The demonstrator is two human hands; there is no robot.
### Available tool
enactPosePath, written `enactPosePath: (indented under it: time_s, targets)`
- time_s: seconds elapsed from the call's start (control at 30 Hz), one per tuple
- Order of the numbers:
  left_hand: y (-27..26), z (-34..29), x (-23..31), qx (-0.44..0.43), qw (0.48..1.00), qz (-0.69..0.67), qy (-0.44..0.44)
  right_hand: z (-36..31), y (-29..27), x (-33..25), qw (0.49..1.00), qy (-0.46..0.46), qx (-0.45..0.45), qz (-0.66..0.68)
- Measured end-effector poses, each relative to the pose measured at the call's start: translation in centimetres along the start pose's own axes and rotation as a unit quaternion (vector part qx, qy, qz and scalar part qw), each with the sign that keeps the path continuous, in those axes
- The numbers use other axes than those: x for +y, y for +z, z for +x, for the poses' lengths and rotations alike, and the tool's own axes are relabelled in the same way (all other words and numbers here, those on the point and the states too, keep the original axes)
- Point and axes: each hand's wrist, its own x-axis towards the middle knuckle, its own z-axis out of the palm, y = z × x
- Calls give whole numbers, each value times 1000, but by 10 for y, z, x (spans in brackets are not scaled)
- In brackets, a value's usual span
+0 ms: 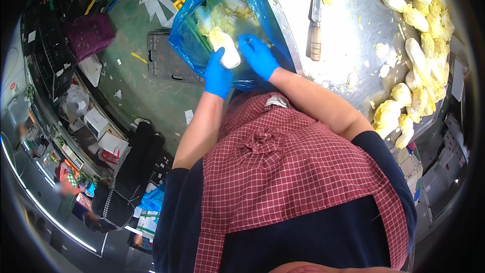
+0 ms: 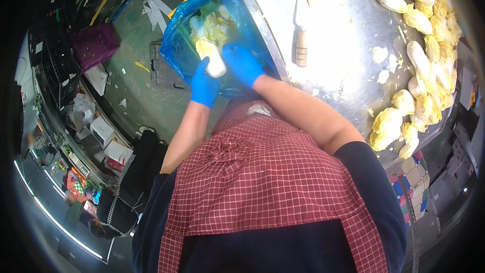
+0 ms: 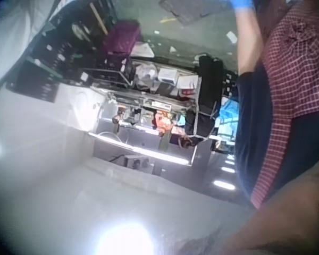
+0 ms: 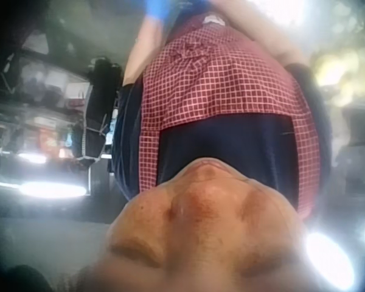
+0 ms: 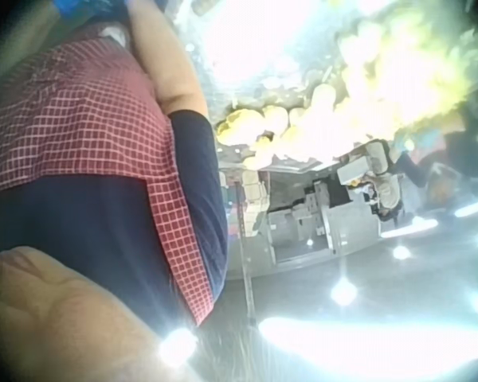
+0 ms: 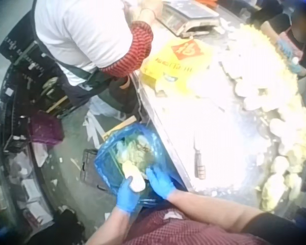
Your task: The person removes outer leaves from napa cabbage heads and places them into a blue bag. They then use a knife to trim the base of each head and place the trimmed pieces onto a metal table. The process is repeated for multiple cabbage heads.
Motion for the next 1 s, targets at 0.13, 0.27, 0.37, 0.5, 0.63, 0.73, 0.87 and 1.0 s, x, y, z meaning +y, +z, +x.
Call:
enactPosePath:
  time_s: [0.13, 0.27, 0.37, 0.5, 0.63, 0.73, 0.87, 1.0]
  targets:
    - [-6, 10, -7, -2, 1000, 10, 2, -19, 3, -21, 994, -84, -2, 77]
    - [8, 7, -19, 43, 987, 145, 49, -18, 2, -17, 997, -71, 21, 10]
    - [6, 9, -19, 17, 980, 185, 68, -18, 3, -13, 995, -82, 49, -2]
    - [2, 9, -20, -17, 983, 156, 94, -18, 4, -9, 994, -94, 59, -14]
    - [2, 10, -16, -57, 987, 110, 102, -11, 5, -2, 996, -58, 70, -7]
    - [6, 7, -8, -53, 987, 125, 88, -12, 4, -5, 994, -73, 79, -21]
    - [14, 3, 3, 8, 964, 253, 80, -18, 1, -13, 986, -58, 97, -120]
    - [0, 0, 15, 9, 987, 161, 15, 7, 15, 40, 973, -47, 219, -62]
